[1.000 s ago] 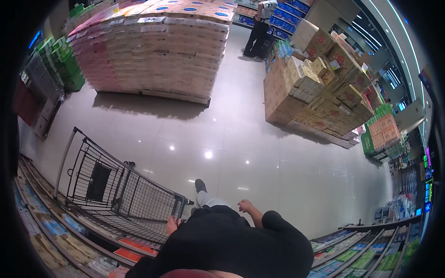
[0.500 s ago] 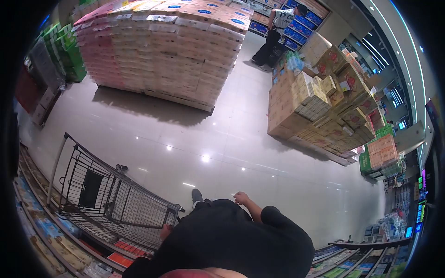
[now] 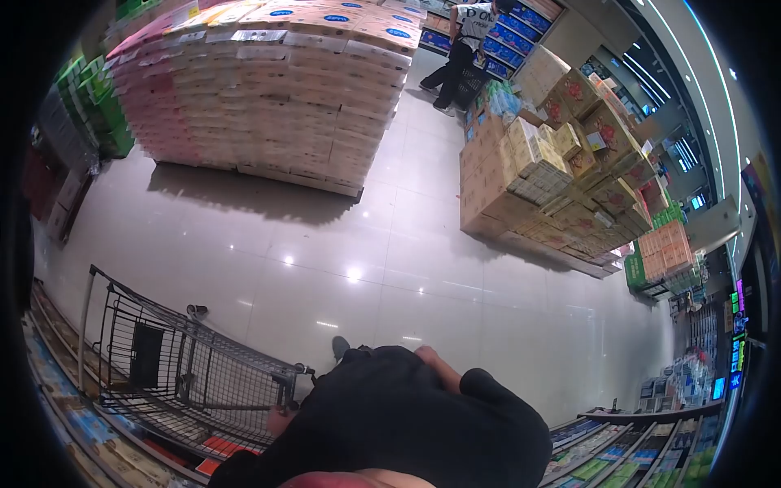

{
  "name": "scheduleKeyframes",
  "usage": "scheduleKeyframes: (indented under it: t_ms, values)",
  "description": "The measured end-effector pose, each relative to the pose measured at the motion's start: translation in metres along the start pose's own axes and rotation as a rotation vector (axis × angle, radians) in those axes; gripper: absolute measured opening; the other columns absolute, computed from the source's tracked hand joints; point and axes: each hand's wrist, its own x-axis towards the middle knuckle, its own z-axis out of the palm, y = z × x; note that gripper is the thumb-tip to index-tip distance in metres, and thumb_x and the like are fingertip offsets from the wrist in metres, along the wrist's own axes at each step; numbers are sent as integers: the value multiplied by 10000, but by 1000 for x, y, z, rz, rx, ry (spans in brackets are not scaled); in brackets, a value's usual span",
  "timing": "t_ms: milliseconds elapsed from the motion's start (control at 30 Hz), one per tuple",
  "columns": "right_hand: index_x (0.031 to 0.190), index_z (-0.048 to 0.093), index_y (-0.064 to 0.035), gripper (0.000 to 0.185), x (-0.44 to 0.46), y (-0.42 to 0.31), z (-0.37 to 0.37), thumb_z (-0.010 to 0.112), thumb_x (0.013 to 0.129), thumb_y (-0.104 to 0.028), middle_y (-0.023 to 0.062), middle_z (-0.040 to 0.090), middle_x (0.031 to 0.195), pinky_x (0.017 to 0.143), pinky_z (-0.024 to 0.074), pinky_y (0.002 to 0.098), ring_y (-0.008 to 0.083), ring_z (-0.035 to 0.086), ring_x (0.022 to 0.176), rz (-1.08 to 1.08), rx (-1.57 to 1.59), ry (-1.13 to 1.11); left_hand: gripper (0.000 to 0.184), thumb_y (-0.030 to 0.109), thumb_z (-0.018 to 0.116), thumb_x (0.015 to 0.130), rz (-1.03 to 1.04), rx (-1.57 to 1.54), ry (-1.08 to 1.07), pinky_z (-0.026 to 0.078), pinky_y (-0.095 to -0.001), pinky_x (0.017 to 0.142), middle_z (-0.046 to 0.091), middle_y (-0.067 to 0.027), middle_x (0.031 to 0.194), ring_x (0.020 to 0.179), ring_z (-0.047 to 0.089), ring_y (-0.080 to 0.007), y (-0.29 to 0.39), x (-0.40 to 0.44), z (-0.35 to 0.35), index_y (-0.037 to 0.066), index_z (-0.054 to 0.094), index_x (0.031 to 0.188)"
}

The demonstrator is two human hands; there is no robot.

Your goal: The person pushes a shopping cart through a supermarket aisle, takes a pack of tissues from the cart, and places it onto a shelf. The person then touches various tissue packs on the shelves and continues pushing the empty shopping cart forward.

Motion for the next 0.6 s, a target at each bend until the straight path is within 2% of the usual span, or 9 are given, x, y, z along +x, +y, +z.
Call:
scheduleKeyframes:
  t_ms: [33,100,300,400,433,467,500,600]
  values:
    - [1067,683,-16,412,6,7,6,572,842,-343,172,684,1023,902,479,356,277,640,984,-1,-1,0,317,221,692,737,-9,14,18,481,-494,736,640,-179,885,860,626,-393,-9,5,5,55,591,987]
    - [1030,693,-18,438,16,23,21,587,821,-389,205,677,1015,880,482,395,325,633,1013,161,190,68,317,235,694,740,-21,27,36,487,-491,732,643,-175,872,847,631,-386,-15,11,5,56,594,981]
    - [1011,690,10,492,27,45,33,593,812,-430,212,670,1046,879,480,387,323,633,1014,89,290,98,370,335,679,786,-29,4,30,501,-484,743,670,-195,903,880,648,-385,-33,30,-5,38,620,999]
    - [1020,693,-7,493,21,30,20,596,805,-440,208,669,1058,887,479,387,329,628,1027,85,196,91,410,364,682,789,-47,10,14,503,-476,756,675,-200,921,889,650,-388,-32,33,-18,21,625,1007]
    - [1020,693,-7,493,18,22,16,596,805,-440,208,669,1058,887,479,387,329,628,1027,85,196,91,379,352,694,786,40,-2,108,488,-492,693,656,-194,817,797,645,-396,-37,34,-15,21,598,945]
    - [1027,691,-19,421,16,15,13,590,828,-376,195,676,1037,876,478,382,315,632,1005,135,196,114,360,339,706,783,127,-15,202,472,-507,630,636,-187,713,705,639,-404,-41,36,-15,22,571,883]
    - [1034,688,-31,353,12,8,10,583,851,-313,181,683,1016,866,478,376,300,637,983,185,197,136,360,339,706,783,127,-15,202,472,-507,630,636,-187,713,705,639,-404,-44,38,-17,22,571,883]
    - [1031,688,-24,352,18,15,11,590,852,-310,178,688,1001,868,478,375,287,641,968,161,212,144,366,335,714,776,119,-52,172,473,-499,627,633,-193,712,704,636,-405,-49,45,-28,14,572,881]
